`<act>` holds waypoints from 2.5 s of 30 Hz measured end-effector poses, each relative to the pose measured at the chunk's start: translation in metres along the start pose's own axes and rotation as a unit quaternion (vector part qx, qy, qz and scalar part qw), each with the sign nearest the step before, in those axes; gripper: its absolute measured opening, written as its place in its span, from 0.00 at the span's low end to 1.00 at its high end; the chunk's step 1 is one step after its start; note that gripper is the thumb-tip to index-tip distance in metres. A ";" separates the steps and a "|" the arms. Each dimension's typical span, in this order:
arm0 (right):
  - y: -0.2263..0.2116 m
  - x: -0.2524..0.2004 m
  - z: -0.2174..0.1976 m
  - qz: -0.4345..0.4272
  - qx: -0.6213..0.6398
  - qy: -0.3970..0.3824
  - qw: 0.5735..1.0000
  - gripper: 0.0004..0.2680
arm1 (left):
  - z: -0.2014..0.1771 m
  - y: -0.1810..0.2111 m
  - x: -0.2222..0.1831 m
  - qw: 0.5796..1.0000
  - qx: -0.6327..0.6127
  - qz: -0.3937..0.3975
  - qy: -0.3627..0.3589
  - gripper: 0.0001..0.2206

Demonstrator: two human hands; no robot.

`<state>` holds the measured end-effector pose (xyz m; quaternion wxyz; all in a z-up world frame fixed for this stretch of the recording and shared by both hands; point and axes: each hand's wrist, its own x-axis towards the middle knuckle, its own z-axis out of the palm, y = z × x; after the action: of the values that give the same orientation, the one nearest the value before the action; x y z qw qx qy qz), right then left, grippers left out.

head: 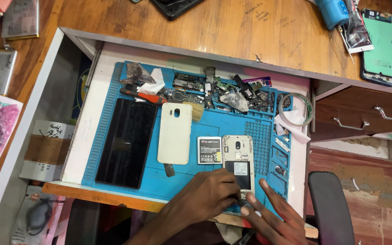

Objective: The person disassembles a white mobile phone by removing the back cover and battery, and then using a screwdriver to remove internal screws and detach components.

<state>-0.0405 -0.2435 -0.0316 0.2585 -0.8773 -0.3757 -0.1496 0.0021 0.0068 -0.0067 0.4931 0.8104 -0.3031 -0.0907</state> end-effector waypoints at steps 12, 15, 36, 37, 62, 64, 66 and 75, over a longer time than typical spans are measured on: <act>0.000 0.001 -0.006 0.069 0.043 -0.025 0.996 0.15 | 0.003 -0.003 -0.001 1.000 0.012 0.016 0.009 0.11; 0.001 0.001 -0.004 0.012 0.003 -0.002 1.000 0.14 | 0.003 -0.003 -0.001 1.000 0.022 -0.001 -0.007 0.10; 0.005 -0.008 -0.003 0.048 0.060 -0.015 0.997 0.18 | 0.002 0.001 -0.002 0.998 0.057 0.037 0.010 0.05; 0.006 -0.010 -0.003 0.040 0.084 -0.028 0.995 0.18 | 0.003 0.002 -0.003 0.996 0.081 0.043 0.013 0.04; -0.029 0.050 -0.008 0.366 0.233 0.166 0.886 0.21 | -0.002 0.001 -0.008 1.000 -0.014 -0.002 0.002 0.08; -0.028 0.049 -0.009 0.361 0.218 0.155 0.893 0.21 | -0.001 0.000 -0.008 1.000 -0.009 0.007 0.004 0.08; -0.028 0.050 -0.009 0.355 0.198 0.143 0.902 0.21 | 0.000 0.002 -0.008 1.000 0.012 0.018 0.002 0.07; -0.028 0.055 -0.008 0.364 0.212 0.151 0.894 0.22 | 0.004 0.025 -0.007 0.994 0.087 0.026 0.053 0.04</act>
<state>-0.0251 -0.1996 0.0102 0.5286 -0.8438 -0.0094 -0.0925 -0.0156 -0.0007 0.0118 0.4385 0.8455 -0.3046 -0.0081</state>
